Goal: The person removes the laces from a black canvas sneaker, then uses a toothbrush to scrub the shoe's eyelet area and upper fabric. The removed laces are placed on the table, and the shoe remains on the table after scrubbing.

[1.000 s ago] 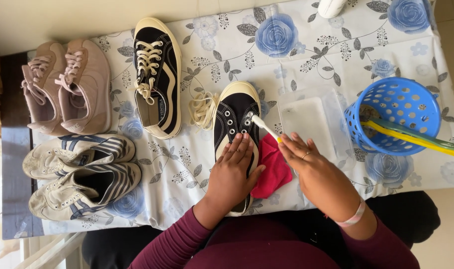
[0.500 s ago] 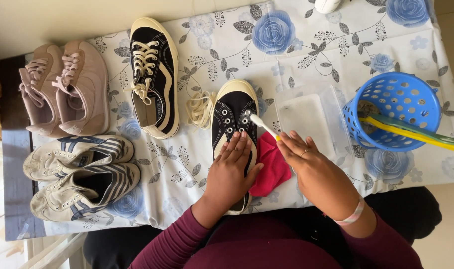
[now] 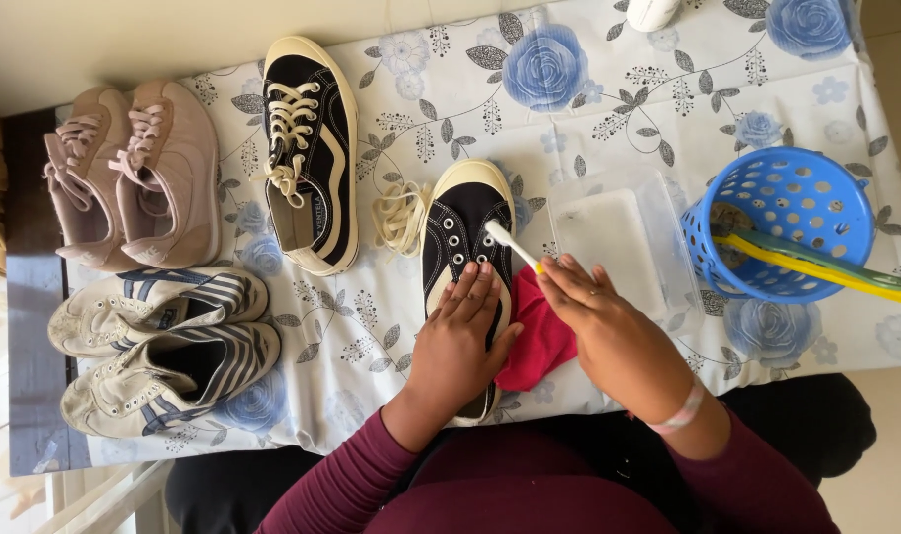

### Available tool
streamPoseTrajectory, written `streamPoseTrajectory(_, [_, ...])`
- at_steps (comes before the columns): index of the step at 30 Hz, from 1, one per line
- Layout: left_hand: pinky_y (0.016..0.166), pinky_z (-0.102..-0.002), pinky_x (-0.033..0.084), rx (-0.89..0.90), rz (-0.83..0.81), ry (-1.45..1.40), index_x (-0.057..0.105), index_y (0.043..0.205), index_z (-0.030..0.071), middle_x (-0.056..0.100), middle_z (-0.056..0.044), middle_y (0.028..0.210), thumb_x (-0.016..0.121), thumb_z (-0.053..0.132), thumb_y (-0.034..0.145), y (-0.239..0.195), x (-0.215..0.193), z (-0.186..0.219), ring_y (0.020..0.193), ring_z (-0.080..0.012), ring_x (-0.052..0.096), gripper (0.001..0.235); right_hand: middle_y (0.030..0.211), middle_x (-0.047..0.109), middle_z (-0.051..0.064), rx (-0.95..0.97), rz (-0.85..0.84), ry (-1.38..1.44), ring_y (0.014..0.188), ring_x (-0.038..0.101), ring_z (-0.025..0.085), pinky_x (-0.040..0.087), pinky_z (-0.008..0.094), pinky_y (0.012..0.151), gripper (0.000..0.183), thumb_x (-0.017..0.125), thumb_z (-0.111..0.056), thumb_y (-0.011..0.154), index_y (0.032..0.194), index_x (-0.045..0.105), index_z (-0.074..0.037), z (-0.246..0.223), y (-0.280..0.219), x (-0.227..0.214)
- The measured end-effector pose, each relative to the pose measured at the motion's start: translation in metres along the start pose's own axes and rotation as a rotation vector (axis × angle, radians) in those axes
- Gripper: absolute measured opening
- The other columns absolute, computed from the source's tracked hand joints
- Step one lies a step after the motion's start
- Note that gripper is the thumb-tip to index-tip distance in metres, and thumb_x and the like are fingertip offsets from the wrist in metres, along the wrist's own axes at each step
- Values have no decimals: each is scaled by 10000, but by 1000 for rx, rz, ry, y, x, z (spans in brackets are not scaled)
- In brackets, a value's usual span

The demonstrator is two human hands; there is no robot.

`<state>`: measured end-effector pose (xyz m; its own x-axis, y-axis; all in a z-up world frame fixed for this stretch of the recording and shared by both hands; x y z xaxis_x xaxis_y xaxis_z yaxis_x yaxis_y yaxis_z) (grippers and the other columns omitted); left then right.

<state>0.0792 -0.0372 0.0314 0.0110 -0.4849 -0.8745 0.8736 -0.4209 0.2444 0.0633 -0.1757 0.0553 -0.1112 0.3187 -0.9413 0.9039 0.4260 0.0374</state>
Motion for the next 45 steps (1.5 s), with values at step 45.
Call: streamPoseTrajectory(45, [1108, -411, 435, -17, 50, -60, 666, 1300, 50, 630, -133, 1396, 638, 402, 962, -2, 0, -4, 1366, -277, 531, 489, 1565, 506, 29, 54, -191, 181, 1443, 427, 268, 294, 474, 1185, 694, 441, 144, 820, 1454, 540, -118, 24, -2, -15])
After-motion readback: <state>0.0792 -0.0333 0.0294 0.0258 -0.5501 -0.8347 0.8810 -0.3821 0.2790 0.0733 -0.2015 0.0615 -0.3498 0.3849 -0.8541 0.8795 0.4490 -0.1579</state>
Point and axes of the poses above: each hand's wrist, its own y-axis towards the middle knuckle, its own x-axis out of the palm, z = x × y, the point moved 9 cm from there along y, towards the middle knuckle
